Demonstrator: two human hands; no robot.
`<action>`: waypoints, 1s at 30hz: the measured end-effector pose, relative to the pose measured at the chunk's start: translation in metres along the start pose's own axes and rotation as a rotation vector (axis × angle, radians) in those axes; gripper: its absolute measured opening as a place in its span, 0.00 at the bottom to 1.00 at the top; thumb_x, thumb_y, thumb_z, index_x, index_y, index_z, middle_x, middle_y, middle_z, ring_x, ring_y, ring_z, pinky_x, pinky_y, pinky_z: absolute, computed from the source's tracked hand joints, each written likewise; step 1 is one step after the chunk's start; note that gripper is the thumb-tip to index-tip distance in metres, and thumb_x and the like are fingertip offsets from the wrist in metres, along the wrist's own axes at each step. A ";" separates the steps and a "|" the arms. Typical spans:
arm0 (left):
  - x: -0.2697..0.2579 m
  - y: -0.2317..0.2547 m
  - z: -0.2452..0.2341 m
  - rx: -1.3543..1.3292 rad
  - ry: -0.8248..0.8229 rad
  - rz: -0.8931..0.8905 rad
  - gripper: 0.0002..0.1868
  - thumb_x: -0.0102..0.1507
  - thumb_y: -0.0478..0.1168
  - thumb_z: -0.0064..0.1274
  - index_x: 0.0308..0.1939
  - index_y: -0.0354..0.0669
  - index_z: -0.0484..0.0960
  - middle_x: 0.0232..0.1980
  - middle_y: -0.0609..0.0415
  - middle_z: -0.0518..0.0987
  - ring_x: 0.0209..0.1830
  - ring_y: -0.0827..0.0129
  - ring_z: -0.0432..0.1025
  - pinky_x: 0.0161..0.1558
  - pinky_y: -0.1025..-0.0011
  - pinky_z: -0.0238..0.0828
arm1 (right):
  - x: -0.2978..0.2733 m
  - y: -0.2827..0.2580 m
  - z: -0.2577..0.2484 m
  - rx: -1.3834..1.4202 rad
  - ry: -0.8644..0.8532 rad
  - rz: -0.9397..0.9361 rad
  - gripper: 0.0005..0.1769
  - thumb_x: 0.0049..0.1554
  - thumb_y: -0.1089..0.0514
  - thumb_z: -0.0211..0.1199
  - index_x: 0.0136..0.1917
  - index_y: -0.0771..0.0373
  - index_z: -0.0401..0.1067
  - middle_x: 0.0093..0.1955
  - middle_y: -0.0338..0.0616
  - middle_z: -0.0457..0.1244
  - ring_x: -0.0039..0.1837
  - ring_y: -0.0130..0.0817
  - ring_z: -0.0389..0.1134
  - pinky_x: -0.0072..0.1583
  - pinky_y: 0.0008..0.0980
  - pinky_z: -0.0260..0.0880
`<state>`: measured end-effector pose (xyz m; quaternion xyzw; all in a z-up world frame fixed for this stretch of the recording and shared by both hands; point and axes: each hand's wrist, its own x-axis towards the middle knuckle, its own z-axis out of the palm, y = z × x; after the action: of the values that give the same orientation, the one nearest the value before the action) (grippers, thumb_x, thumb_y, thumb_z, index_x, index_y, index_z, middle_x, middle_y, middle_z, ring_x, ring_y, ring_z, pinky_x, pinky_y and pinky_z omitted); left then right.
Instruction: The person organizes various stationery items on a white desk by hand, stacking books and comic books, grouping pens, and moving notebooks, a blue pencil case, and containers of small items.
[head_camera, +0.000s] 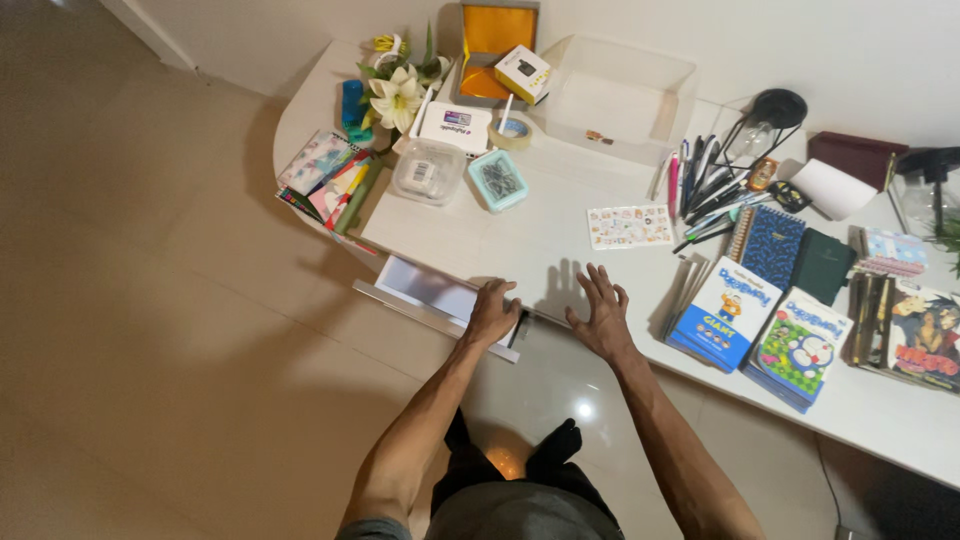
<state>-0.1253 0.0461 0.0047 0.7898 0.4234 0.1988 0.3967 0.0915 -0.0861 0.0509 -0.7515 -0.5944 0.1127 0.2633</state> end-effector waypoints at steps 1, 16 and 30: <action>-0.001 -0.013 -0.010 0.009 0.016 0.008 0.22 0.64 0.41 0.57 0.60 0.37 0.77 0.68 0.38 0.71 0.72 0.48 0.61 0.72 0.57 0.57 | 0.002 -0.010 0.011 0.005 -0.010 0.000 0.42 0.53 0.51 0.68 0.76 0.62 0.58 0.83 0.55 0.45 0.85 0.48 0.40 0.76 0.59 0.40; 0.019 -0.154 -0.167 0.029 0.101 0.089 0.22 0.61 0.38 0.59 0.59 0.37 0.77 0.63 0.39 0.74 0.67 0.47 0.65 0.68 0.56 0.60 | 0.048 -0.099 0.140 -0.028 0.060 0.145 0.46 0.55 0.49 0.64 0.80 0.63 0.50 0.84 0.57 0.43 0.85 0.51 0.38 0.76 0.61 0.41; 0.085 -0.123 -0.203 -0.083 0.126 0.033 0.31 0.62 0.40 0.59 0.70 0.58 0.71 0.77 0.28 0.50 0.77 0.37 0.49 0.72 0.51 0.54 | 0.125 -0.107 0.107 0.085 0.115 0.282 0.52 0.50 0.48 0.72 0.79 0.65 0.49 0.80 0.63 0.45 0.81 0.55 0.46 0.75 0.61 0.48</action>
<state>-0.2721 0.2498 0.0281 0.7654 0.4260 0.2720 0.3984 -0.0157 0.0772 0.0362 -0.8207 -0.4617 0.1305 0.3103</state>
